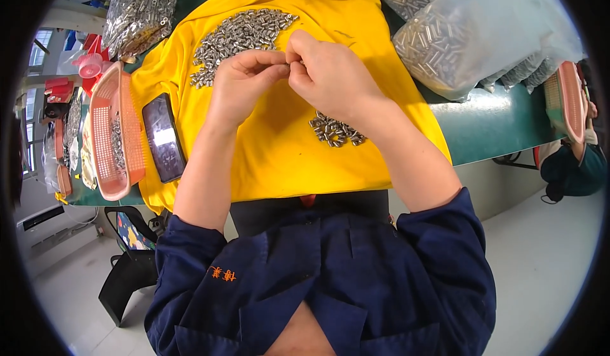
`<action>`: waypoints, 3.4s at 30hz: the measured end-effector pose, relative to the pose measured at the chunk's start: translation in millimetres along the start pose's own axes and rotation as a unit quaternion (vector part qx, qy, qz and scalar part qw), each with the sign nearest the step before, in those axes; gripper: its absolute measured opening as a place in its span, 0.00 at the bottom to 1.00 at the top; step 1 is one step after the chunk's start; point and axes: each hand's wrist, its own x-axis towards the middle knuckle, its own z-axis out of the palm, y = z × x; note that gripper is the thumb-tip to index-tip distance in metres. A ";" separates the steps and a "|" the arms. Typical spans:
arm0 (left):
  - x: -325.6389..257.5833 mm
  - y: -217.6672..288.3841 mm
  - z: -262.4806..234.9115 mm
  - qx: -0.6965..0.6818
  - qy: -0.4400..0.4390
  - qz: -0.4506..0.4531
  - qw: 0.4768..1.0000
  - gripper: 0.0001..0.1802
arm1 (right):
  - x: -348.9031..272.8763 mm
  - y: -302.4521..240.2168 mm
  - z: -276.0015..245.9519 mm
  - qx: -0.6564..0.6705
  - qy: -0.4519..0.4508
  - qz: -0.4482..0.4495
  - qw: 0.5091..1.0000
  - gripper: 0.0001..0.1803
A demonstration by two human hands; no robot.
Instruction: Sorting and inspecting small metal hardware pieces on a yellow cloth at a workbench.
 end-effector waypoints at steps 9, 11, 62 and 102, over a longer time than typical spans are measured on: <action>0.1 0.3 -0.8 0.193 0.039 0.090 0.976 0.08 | 1.4 3.1 5.5 -0.006 0.020 -0.030 0.999 0.04; 3.0 -3.3 -6.7 0.225 0.071 0.087 0.968 0.07 | 1.0 2.0 1.2 -0.002 0.044 0.005 0.999 0.04; -14.0 8.9 35.9 0.214 -0.150 0.046 0.964 0.09 | 9.3 23.1 -9.3 0.201 0.165 0.050 0.964 0.06; 2.5 3.3 -3.6 -0.123 -0.021 -0.024 0.992 0.07 | 4.2 7.2 -4.0 0.140 0.018 -0.002 0.990 0.06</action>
